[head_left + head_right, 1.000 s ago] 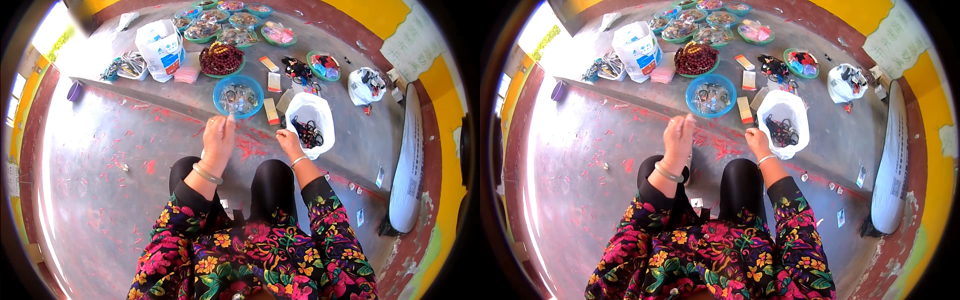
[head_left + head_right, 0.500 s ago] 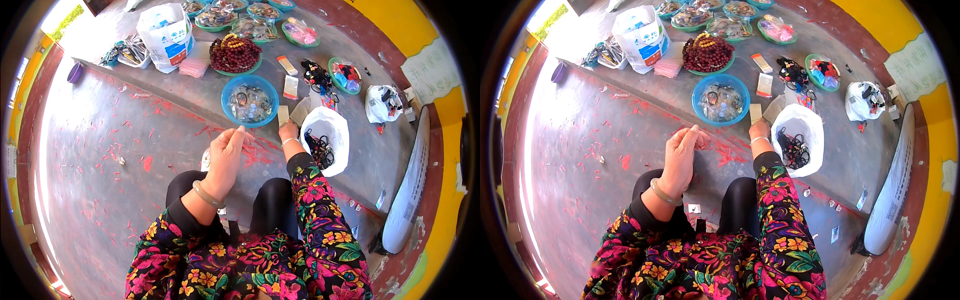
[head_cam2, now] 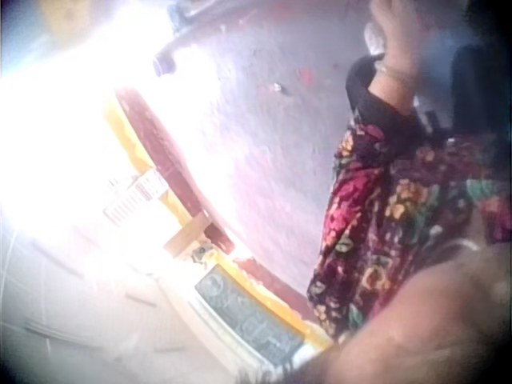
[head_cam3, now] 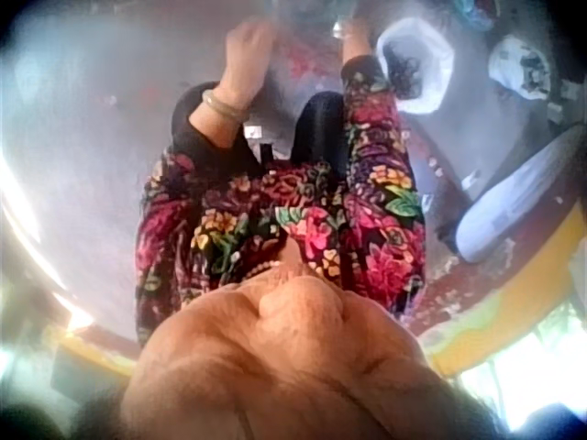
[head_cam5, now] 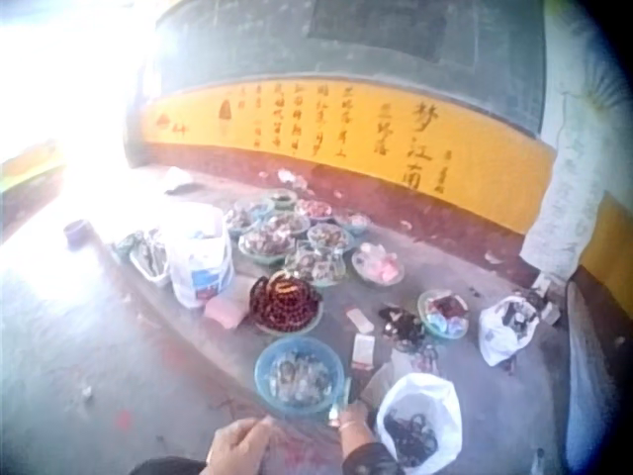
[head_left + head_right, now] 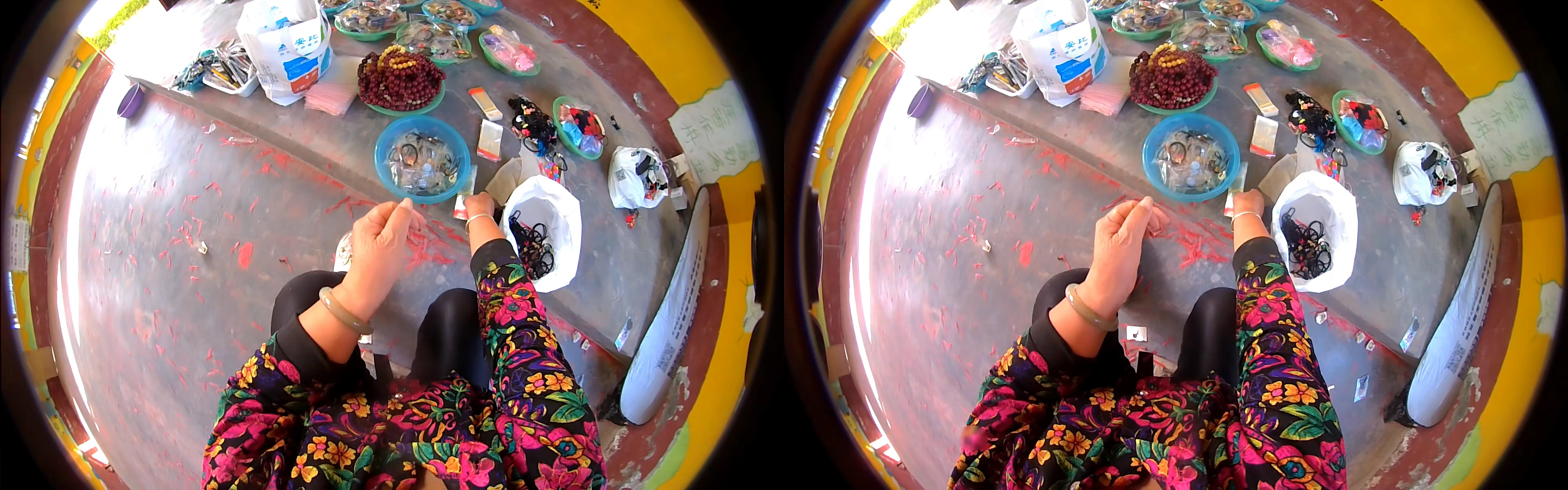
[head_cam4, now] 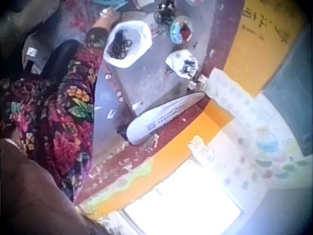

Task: The person sits on the floor and handles small jewelry items, including rings and hair ties. They pick up items from a blue bowl and a white bag, place them into small plastic bags, and then insert the bags into small cardboard boxes.

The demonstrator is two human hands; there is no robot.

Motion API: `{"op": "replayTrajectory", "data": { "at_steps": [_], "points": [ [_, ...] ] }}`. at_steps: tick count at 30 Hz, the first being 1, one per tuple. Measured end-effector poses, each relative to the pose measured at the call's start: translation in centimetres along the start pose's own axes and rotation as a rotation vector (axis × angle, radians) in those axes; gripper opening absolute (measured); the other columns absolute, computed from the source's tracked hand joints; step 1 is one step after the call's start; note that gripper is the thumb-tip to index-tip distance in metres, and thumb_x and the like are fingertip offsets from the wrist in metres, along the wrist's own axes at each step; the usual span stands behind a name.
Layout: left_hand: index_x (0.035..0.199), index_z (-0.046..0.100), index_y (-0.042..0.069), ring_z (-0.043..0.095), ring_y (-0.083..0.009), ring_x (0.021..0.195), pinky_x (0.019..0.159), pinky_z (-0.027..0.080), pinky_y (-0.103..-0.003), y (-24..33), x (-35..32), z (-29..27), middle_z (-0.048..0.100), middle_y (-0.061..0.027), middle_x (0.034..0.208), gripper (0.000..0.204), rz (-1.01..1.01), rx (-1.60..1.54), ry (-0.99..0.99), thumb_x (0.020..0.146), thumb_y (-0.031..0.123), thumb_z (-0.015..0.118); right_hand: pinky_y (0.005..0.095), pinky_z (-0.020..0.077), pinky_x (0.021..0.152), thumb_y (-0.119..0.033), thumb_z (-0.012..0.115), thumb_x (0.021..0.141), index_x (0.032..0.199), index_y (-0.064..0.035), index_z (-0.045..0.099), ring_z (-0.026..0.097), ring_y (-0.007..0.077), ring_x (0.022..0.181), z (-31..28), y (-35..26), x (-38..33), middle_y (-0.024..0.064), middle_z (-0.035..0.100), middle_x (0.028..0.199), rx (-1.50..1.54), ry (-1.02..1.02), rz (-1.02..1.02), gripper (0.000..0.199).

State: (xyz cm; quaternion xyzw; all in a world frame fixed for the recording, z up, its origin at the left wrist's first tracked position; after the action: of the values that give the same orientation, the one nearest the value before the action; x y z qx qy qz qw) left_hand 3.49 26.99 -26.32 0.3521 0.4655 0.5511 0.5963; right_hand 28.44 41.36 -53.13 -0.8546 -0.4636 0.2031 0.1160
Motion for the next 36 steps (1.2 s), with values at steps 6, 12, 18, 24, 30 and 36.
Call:
{"op": "replayTrajectory", "data": {
  "at_steps": [6,12,18,24,30,36],
  "points": [
    [0.071,0.058,0.001,0.045,-0.0063,0.062,0.059,0.037,-0.022,-0.7,0.0,-1.3,0.06,-0.0032,0.071,0.029,0.02,0.024,0.059,0.091,0.02,0.052,0.0441,0.0481,0.072,-0.011,0.056,0.068,0.079,-0.0008,0.064,0.061,0.0378,0.08,-2.5,-2.2,-9.2,0.0238,0.062,0.075,0.291,-0.237,-0.094,0.017],
    [0.073,0.062,0.0,0.045,-0.0048,0.059,0.054,0.037,-0.021,-0.4,0.0,-2.0,0.061,-0.0022,0.071,0.027,0.046,0.028,0.056,0.089,0.021,0.054,0.0447,0.0474,0.072,-0.011,0.053,0.07,0.081,-0.0067,0.065,0.061,0.0376,0.079,-2.7,2.3,-12.3,0.024,0.062,0.08,-0.048,-0.321,-0.508,0.017],
    [0.073,0.062,0.002,0.046,-0.0058,0.058,0.055,0.038,-0.022,1.1,-0.4,-3.4,0.063,-0.0023,0.074,0.027,0.042,0.014,0.071,0.089,0.022,0.054,0.0421,0.0495,0.077,-0.01,0.051,0.077,0.087,-0.0006,0.068,0.062,0.0367,0.087,-4.4,5.5,-13.1,0.0209,0.064,0.09,-0.654,-0.451,-0.508,0.022],
    [0.073,0.06,0.002,0.05,-0.0074,0.066,0.062,0.039,-0.023,1.1,-0.2,-4.2,0.062,-0.0037,0.073,0.025,0.032,-0.03,0.07,0.09,0.019,0.054,0.0425,0.0509,0.072,-0.009,0.051,0.078,0.083,-0.0038,0.068,0.064,0.0348,0.084,-5.1,-0.3,-11.0,0.0189,0.065,0.089,-0.609,-0.192,-0.604,0.019],
    [0.071,0.059,0.003,0.05,-0.0065,0.067,0.062,0.039,-0.022,0.9,0.2,-4.1,0.061,-0.0028,0.071,0.025,0.022,-0.006,0.058,0.09,0.018,0.054,0.0458,0.05,0.064,-0.018,0.053,0.078,0.08,-0.0047,0.062,0.062,0.0356,0.073,-0.8,-6.2,-9.8,0.0154,0.064,0.076,-0.353,-0.072,-0.996,0.016],
    [0.072,0.06,0.002,0.049,-0.006,0.064,0.059,0.04,-0.022,1.2,0.1,-3.8,0.06,-0.0021,0.07,0.026,0.025,-0.007,0.045,0.09,0.019,0.054,0.0393,0.0529,0.059,-0.014,0.053,0.078,0.082,-0.0088,0.056,0.065,0.0291,0.07,-1.3,-8.2,-13.2,0.0118,0.062,0.079,-0.354,0.02,-1.191,0.008]
  ]
}}
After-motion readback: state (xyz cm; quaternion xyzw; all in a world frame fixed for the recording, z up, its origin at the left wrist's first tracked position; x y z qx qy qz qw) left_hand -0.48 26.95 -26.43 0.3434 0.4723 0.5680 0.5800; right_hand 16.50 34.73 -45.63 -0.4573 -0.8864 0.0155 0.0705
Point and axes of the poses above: each hand's wrist, its own x-axis towards the middle knuckle, its own z-axis out of the palm, y = z × x, the point moved 1 cm from there along x, towards the middle knuckle
